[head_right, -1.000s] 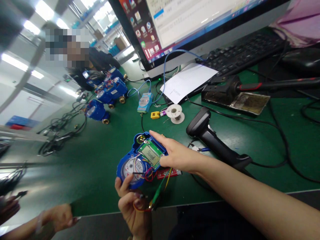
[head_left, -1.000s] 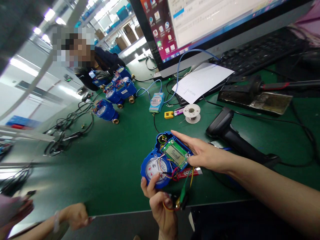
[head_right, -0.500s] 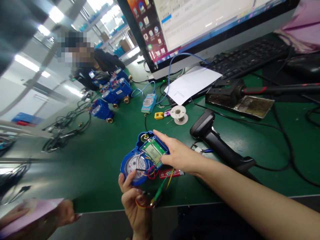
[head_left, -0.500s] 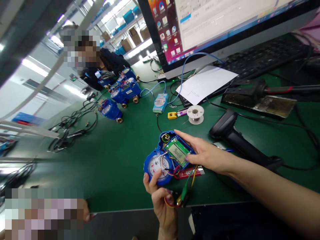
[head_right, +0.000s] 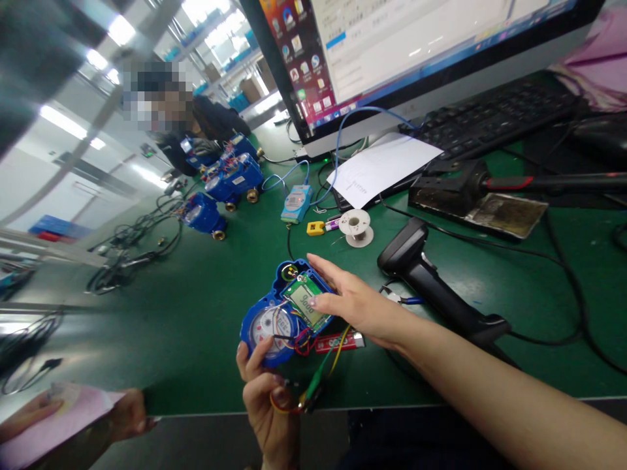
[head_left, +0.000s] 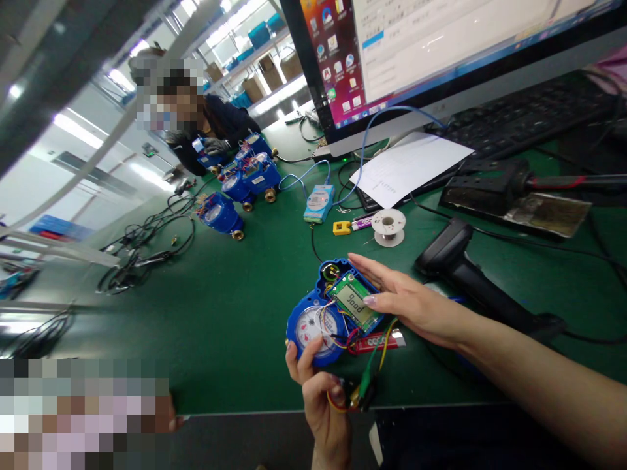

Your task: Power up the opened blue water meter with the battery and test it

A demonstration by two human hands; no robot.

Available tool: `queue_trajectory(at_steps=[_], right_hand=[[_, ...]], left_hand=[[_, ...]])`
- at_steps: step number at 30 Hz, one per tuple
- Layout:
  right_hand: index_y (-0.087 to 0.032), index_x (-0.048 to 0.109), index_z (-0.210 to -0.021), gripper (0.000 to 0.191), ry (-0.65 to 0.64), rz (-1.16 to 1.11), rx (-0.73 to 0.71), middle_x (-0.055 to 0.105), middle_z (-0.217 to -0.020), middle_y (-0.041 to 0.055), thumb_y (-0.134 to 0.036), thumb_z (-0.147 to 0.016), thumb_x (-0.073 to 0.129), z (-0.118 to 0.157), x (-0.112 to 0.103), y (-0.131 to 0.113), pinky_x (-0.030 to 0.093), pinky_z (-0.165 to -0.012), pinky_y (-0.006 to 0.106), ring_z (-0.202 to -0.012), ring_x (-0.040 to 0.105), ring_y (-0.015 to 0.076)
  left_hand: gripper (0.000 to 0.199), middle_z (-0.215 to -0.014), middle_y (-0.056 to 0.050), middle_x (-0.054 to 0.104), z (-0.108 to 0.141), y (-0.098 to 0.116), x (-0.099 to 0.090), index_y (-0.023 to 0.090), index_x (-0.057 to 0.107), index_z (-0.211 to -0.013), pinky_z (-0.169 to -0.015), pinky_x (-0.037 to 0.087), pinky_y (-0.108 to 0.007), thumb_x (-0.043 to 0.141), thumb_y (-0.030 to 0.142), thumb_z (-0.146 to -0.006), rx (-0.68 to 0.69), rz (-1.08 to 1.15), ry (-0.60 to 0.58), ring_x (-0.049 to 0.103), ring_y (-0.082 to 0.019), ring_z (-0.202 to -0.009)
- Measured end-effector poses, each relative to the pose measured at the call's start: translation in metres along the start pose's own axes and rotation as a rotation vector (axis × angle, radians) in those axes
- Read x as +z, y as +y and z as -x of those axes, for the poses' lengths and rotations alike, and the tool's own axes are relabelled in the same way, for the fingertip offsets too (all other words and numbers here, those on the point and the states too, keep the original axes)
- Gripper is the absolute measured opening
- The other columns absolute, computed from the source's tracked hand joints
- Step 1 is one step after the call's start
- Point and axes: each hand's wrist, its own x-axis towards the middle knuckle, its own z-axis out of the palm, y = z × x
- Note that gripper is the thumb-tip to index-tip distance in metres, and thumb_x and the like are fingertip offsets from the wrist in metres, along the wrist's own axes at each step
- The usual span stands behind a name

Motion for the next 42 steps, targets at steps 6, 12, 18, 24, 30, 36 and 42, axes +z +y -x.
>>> queue_trajectory(at_steps=[6, 12, 18, 24, 30, 36, 42], right_hand=[[-0.019, 0.045, -0.13, 0.067, 0.175, 0.009, 0.028, 0.048, -0.129, 0.0111, -0.028, -0.069, 0.07, -0.017, 0.0, -0.003, 0.03, -0.114, 0.043, -0.123, 0.046, 0.0203], [-0.022, 0.05, -0.121, 0.061, 0.094, -0.047, 0.049, 0.056, -0.123, 0.0066, -0.017, -0.064, 0.072, -0.026, 0.003, -0.005, 0.039, -0.107, 0.047, -0.112, 0.054, 0.0211], [-0.022, 0.051, -0.118, 0.057, 0.096, -0.042, 0.066, 0.058, -0.121, 0.0056, -0.013, -0.065, 0.07, -0.026, 0.006, -0.008, 0.043, -0.104, 0.046, -0.111, 0.055, 0.0208], [-0.021, 0.049, -0.118, 0.057, 0.079, -0.06, 0.061, 0.058, -0.119, 0.0064, -0.019, -0.066, 0.073, -0.028, 0.005, -0.007, 0.044, -0.102, 0.045, -0.107, 0.056, 0.0198], [-0.021, 0.05, -0.114, 0.052, 0.093, 0.001, 0.044, 0.059, -0.114, 0.005, -0.015, -0.066, 0.07, -0.03, 0.006, -0.006, 0.043, -0.103, 0.045, -0.105, 0.056, 0.0187], [-0.02, 0.046, -0.125, 0.061, -0.011, -0.067, 0.043, 0.055, -0.125, 0.0084, -0.024, -0.069, 0.07, -0.028, -0.002, -0.006, 0.042, -0.105, 0.043, -0.116, 0.052, 0.0215], [-0.021, 0.031, -0.139, 0.094, -0.162, 0.028, 0.068, 0.052, -0.13, 0.0084, -0.012, -0.056, 0.074, -0.026, -0.011, -0.01, 0.034, -0.111, 0.045, -0.13, 0.041, 0.0255]], left_hand=[[0.022, -0.126, -0.001, 0.057, 0.001, 0.001, -0.001, 0.021, 0.045, -0.077, -0.117, 0.012, -0.048, 0.047, 0.035, -0.094, -0.01, -0.013, -0.012, 0.023, -0.021, -0.141], [0.019, -0.127, -0.001, 0.057, 0.003, -0.001, -0.003, 0.022, 0.046, -0.079, -0.117, 0.014, -0.046, 0.047, 0.034, -0.094, -0.02, 0.004, -0.023, 0.022, -0.021, -0.142], [0.021, -0.128, -0.001, 0.056, 0.0, 0.001, -0.001, 0.021, 0.045, -0.078, -0.117, 0.012, -0.047, 0.048, 0.036, -0.093, -0.018, 0.007, -0.008, 0.022, -0.022, -0.142], [0.022, -0.125, -0.002, 0.058, -0.001, 0.0, 0.0, 0.021, 0.045, -0.077, -0.117, 0.012, -0.049, 0.047, 0.036, -0.093, -0.003, -0.008, 0.004, 0.023, -0.022, -0.142], [0.021, -0.128, -0.002, 0.056, 0.001, 0.001, 0.0, 0.022, 0.045, -0.078, -0.117, 0.012, -0.049, 0.048, 0.037, -0.093, -0.038, -0.001, -0.006, 0.022, -0.022, -0.142], [0.02, -0.127, -0.001, 0.057, 0.001, -0.003, -0.001, 0.021, 0.046, -0.078, -0.117, 0.013, -0.047, 0.049, 0.035, -0.093, -0.045, 0.016, 0.0, 0.021, -0.022, -0.142], [0.019, -0.128, 0.0, 0.056, 0.002, -0.006, -0.003, 0.021, 0.045, -0.078, -0.114, 0.02, -0.039, 0.048, 0.032, -0.094, -0.022, 0.001, -0.01, 0.022, -0.019, -0.142]])
